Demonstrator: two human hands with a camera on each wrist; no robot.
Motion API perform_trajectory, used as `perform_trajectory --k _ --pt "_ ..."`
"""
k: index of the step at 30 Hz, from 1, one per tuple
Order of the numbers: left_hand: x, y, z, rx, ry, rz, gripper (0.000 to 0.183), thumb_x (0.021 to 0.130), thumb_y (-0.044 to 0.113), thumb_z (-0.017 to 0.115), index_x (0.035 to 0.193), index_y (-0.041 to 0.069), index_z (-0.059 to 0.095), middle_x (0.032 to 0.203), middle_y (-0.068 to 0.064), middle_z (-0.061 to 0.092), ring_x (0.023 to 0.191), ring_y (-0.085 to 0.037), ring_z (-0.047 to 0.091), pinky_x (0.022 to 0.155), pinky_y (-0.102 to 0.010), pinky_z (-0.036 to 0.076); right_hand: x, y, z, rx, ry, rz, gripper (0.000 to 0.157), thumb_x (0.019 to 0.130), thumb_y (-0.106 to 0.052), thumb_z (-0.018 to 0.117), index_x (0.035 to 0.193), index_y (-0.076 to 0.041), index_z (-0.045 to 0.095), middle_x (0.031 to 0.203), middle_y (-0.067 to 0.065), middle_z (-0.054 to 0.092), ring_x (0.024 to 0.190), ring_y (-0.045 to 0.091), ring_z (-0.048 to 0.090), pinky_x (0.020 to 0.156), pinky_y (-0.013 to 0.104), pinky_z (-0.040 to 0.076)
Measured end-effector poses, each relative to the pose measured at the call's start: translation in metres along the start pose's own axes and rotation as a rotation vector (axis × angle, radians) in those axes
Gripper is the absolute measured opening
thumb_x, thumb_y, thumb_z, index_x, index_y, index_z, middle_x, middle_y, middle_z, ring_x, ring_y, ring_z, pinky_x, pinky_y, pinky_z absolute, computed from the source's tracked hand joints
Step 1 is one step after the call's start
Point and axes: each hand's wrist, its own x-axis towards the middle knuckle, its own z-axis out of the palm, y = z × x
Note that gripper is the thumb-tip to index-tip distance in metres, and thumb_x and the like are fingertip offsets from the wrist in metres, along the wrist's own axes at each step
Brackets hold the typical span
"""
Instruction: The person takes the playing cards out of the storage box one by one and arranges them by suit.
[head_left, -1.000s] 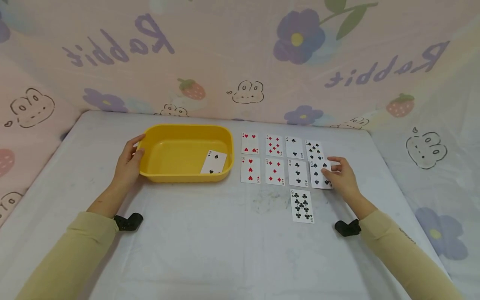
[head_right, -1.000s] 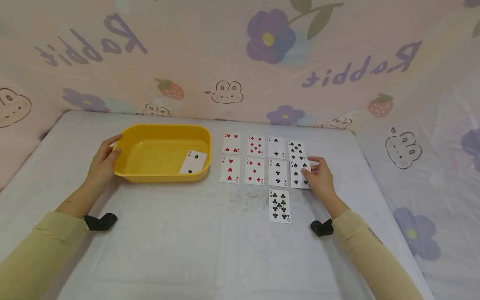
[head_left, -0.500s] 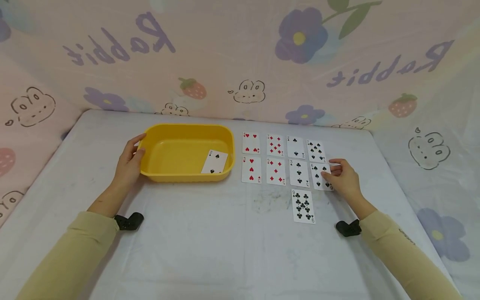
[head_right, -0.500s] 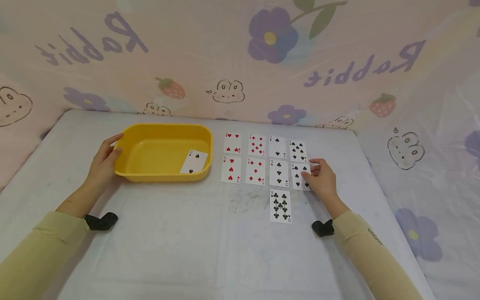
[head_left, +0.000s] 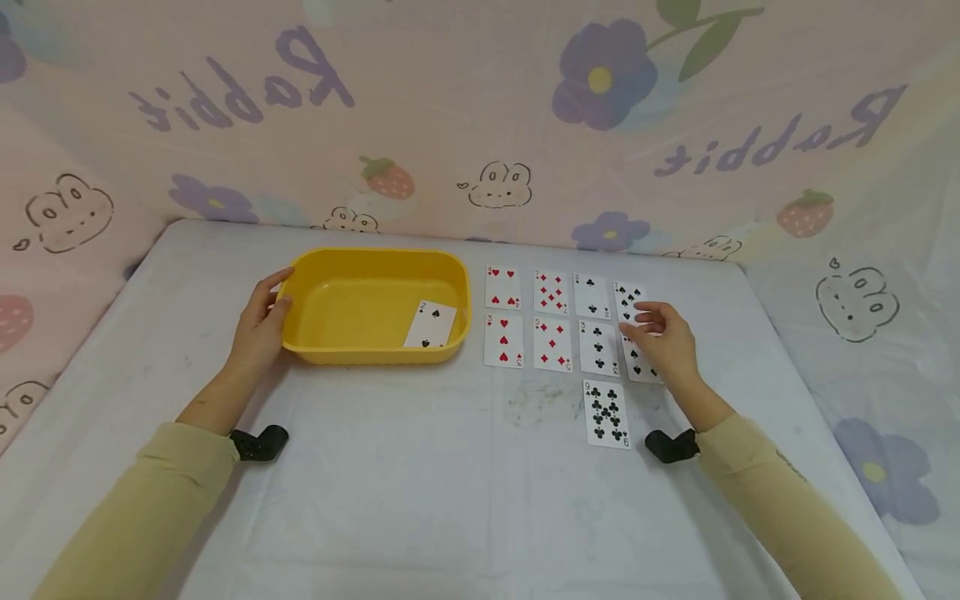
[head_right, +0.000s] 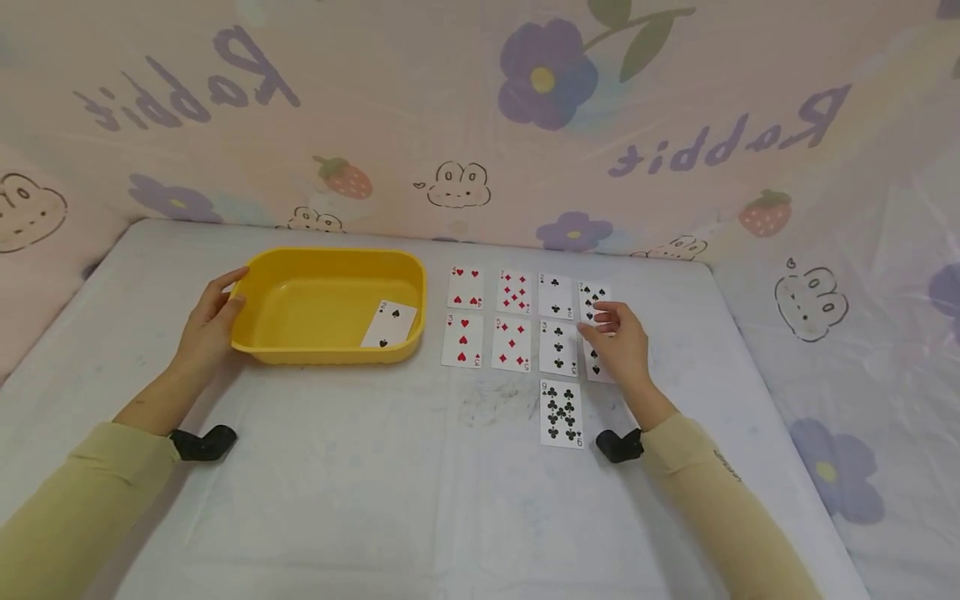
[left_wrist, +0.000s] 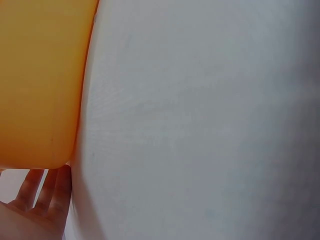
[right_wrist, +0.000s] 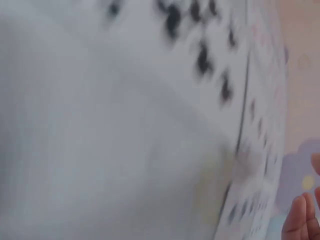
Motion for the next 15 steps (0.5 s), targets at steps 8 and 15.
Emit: perform_trajectory --k 8,15 --pt "0.001 -0.002 -0.001 0.014 0.002 0.0 0.047 0.104 0.025 0.029 0.151 0.02 0.028 0.134 -0.025 0.038 0.097 -0.019 0.045 0.071 -0.01 0.04 0.005 -0.028 0.033 0.138 -0.008 -0.05 0.042 0.09 -0.017 0.065 0.126 0.001 0.055 0.113 0.019 0.059 0.086 0.002 0.049 0.071 0.01 0.041" --pt "0.003 -0.003 0.0 0.009 0.001 -0.015 0.047 0.105 0.024 0.028 0.151 0.02 0.027 0.136 -0.025 0.038 0.103 -0.025 0.045 0.074 -0.013 0.04 0.005 -0.06 0.059 0.249 -0.047 -0.103 0.038 0.089 -0.015 0.066 0.124 0.0 0.058 0.109 0.017 0.061 0.088 0.004 0.051 0.076 0.013 0.043"
